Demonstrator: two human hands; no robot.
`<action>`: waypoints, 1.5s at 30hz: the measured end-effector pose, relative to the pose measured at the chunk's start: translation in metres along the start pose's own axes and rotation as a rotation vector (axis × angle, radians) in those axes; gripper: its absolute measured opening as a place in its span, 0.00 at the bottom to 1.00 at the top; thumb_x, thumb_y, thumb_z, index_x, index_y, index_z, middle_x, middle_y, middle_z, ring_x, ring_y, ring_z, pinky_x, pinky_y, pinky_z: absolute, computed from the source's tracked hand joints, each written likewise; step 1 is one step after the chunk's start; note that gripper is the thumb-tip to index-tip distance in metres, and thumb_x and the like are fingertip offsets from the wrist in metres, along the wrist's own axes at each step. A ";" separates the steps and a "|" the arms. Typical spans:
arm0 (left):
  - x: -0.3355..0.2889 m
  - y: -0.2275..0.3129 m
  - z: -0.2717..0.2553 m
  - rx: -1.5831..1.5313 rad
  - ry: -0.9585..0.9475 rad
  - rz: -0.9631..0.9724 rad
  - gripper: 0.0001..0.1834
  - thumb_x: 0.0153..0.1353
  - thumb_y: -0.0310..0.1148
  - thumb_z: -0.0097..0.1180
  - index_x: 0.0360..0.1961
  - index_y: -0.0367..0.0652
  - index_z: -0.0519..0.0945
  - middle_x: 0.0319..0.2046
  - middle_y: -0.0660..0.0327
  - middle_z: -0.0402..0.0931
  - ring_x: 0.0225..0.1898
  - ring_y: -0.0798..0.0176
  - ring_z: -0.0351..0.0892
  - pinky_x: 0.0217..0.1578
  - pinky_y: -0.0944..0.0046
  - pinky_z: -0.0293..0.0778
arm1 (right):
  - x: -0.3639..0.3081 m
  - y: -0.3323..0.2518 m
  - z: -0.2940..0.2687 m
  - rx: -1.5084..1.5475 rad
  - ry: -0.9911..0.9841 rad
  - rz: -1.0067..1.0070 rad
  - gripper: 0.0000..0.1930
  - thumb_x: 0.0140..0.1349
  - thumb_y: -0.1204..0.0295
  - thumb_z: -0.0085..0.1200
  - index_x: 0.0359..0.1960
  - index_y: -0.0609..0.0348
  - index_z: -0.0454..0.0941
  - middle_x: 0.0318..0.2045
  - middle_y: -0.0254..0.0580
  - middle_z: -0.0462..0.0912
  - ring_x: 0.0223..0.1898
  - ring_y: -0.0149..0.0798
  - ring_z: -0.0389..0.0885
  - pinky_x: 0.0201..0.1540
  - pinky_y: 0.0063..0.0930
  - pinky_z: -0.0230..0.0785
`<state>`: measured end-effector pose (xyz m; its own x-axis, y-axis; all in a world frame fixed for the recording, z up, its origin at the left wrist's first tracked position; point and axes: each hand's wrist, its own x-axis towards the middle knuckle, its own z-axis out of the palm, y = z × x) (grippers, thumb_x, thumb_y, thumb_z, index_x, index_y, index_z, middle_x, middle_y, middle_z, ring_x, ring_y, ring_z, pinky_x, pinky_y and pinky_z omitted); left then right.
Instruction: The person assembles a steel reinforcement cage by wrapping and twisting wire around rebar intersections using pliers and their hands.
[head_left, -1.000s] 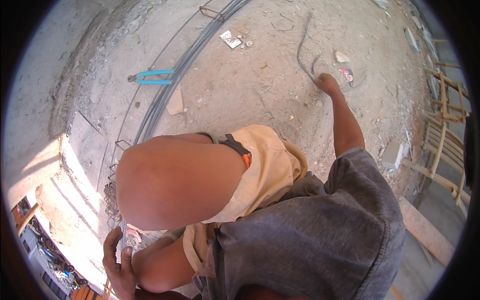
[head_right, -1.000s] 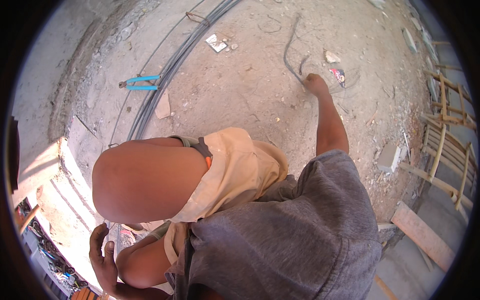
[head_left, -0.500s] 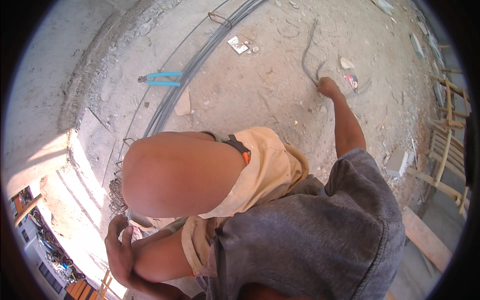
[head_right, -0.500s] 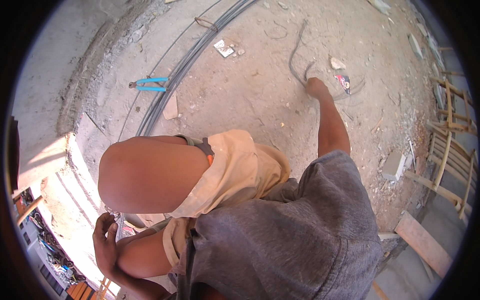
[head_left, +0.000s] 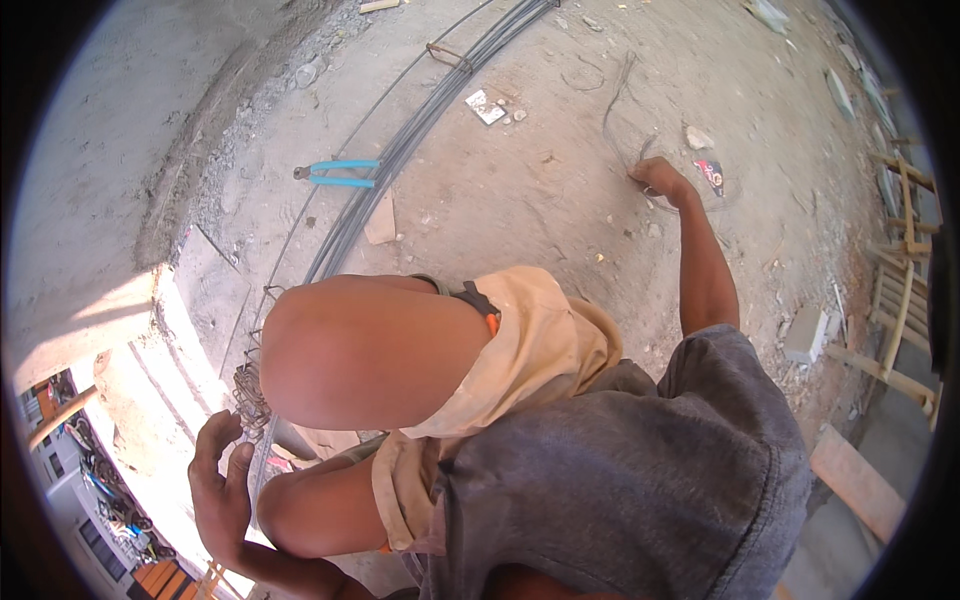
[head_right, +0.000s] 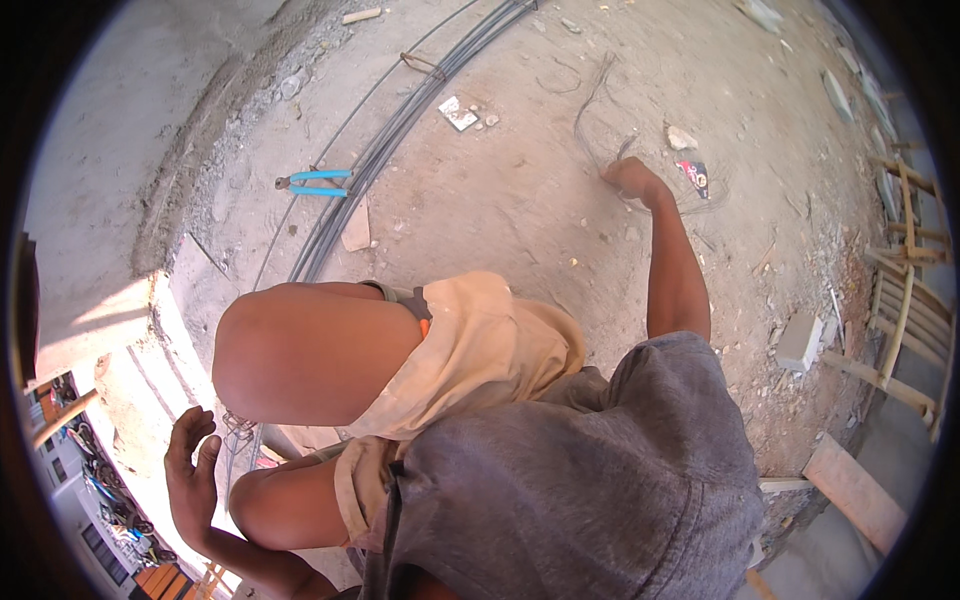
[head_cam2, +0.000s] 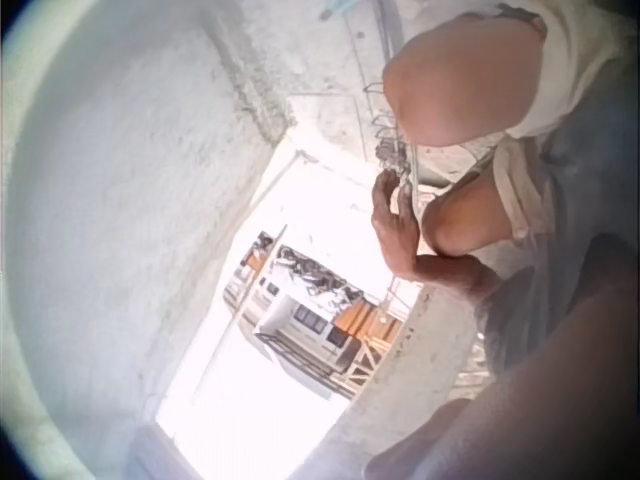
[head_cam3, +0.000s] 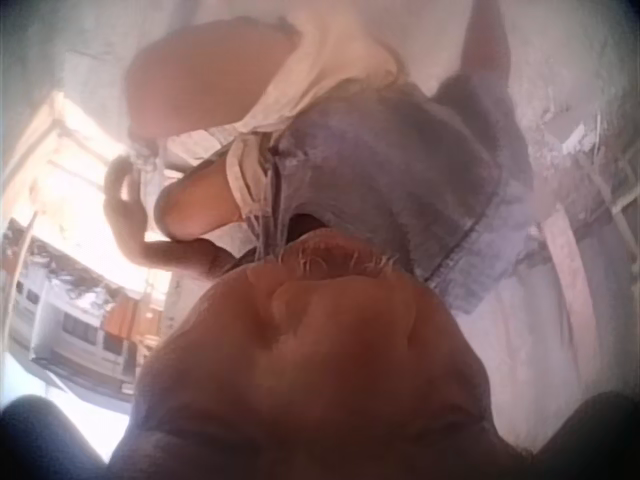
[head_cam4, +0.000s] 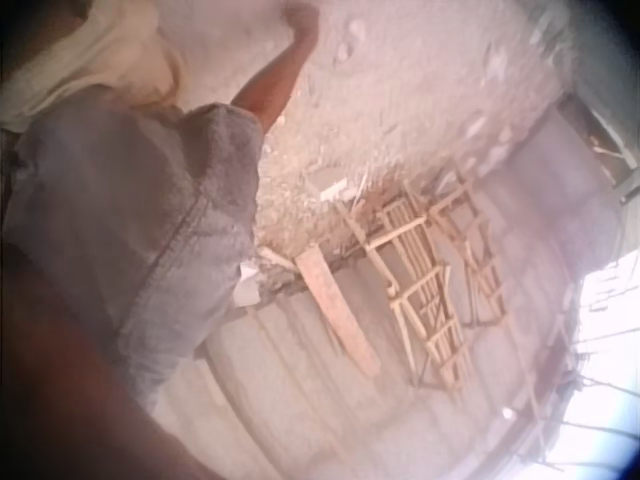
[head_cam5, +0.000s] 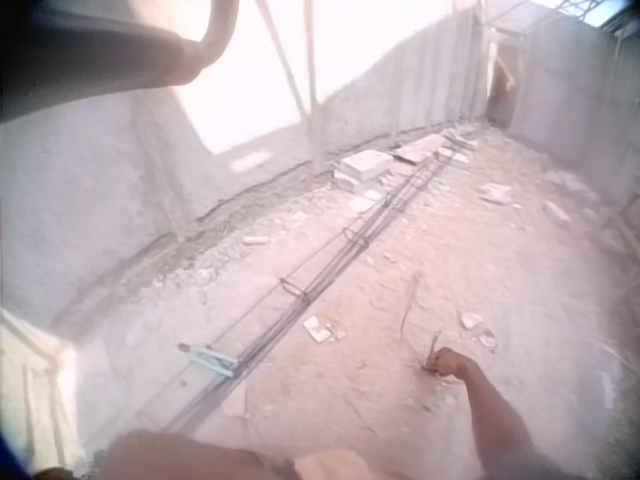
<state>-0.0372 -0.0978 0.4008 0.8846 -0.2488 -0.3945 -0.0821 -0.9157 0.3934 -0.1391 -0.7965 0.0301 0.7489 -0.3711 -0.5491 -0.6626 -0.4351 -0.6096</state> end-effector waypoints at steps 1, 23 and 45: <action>-0.001 0.007 -0.004 0.009 0.022 0.004 0.23 0.65 0.33 0.57 0.58 0.33 0.71 0.48 0.47 0.79 0.51 0.53 0.78 0.55 0.55 0.71 | -0.004 -0.016 0.008 0.124 0.015 0.039 0.13 0.66 0.61 0.52 0.36 0.59 0.80 0.23 0.32 0.78 0.23 0.29 0.74 0.27 0.24 0.67; 0.159 0.197 0.020 -0.558 -0.050 0.624 0.24 0.63 0.40 0.63 0.53 0.33 0.77 0.46 0.54 0.81 0.48 0.65 0.80 0.51 0.64 0.74 | -0.143 -0.350 0.114 0.491 0.591 -0.913 0.09 0.65 0.78 0.52 0.45 0.69 0.78 0.28 0.47 0.83 0.27 0.34 0.83 0.32 0.29 0.74; 0.148 0.188 0.046 -0.724 -0.133 0.709 0.13 0.65 0.29 0.56 0.48 0.36 0.81 0.39 0.60 0.83 0.43 0.68 0.80 0.45 0.66 0.76 | -0.159 -0.364 0.123 0.221 0.623 -1.277 0.12 0.62 0.83 0.52 0.48 0.70 0.78 0.27 0.47 0.84 0.28 0.39 0.84 0.30 0.30 0.75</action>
<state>0.0576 -0.3212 0.3778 0.6782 -0.7330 0.0530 -0.2310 -0.1442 0.9622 -0.0179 -0.4781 0.2690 0.6666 -0.1483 0.7305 0.5090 -0.6254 -0.5914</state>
